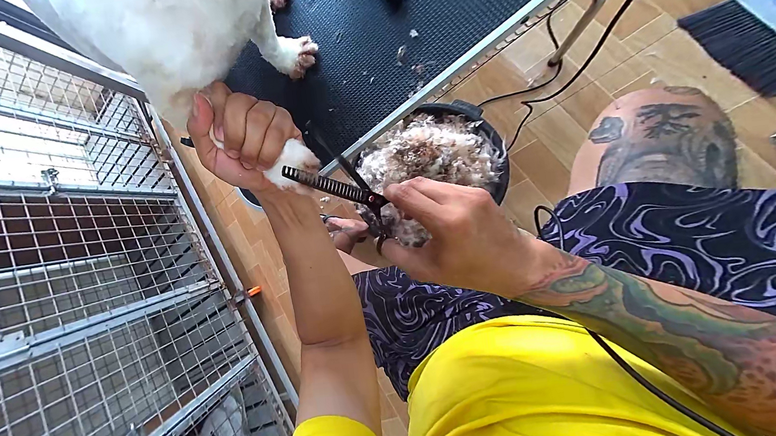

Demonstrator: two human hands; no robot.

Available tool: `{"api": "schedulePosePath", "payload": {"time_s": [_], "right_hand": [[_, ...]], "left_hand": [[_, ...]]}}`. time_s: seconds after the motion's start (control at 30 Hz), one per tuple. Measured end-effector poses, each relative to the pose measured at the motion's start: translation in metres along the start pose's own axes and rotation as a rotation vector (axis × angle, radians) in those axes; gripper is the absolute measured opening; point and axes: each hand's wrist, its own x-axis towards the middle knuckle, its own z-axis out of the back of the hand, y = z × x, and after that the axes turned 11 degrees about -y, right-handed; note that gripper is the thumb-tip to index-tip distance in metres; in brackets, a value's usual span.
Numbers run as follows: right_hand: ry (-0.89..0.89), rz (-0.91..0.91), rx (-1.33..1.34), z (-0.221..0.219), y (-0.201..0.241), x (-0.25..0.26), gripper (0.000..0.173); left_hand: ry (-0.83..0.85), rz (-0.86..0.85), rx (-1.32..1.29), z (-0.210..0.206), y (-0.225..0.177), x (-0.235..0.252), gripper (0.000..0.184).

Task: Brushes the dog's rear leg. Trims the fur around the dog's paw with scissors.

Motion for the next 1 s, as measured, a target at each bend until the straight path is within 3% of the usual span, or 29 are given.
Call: {"api": "schedulePosePath", "payload": {"time_s": [0.33, 0.43, 0.6, 0.83, 1.0], "right_hand": [[-0.001, 0.009, -0.027, 0.0, -0.001, -0.002, 0.028], [0.002, -0.07, 0.127, -0.001, -0.002, -0.006, 0.029], [0.166, -0.283, 0.549, -0.003, 0.0, -0.014, 0.037], [0.199, -0.354, 0.615, -0.015, 0.0, -0.027, 0.029], [0.194, -0.375, 0.68, -0.015, 0.004, -0.028, 0.04]], "left_hand": [[0.005, 0.014, -0.007, 0.005, 0.001, -0.002, 0.035], [0.021, 0.013, 0.004, 0.013, 0.002, -0.005, 0.033], [0.006, -0.03, -0.022, 0.018, 0.006, -0.012, 0.036], [-0.027, -0.07, -0.025, 0.026, 0.002, -0.027, 0.037], [0.001, -0.051, -0.061, 0.029, 0.004, -0.027, 0.039]]}}
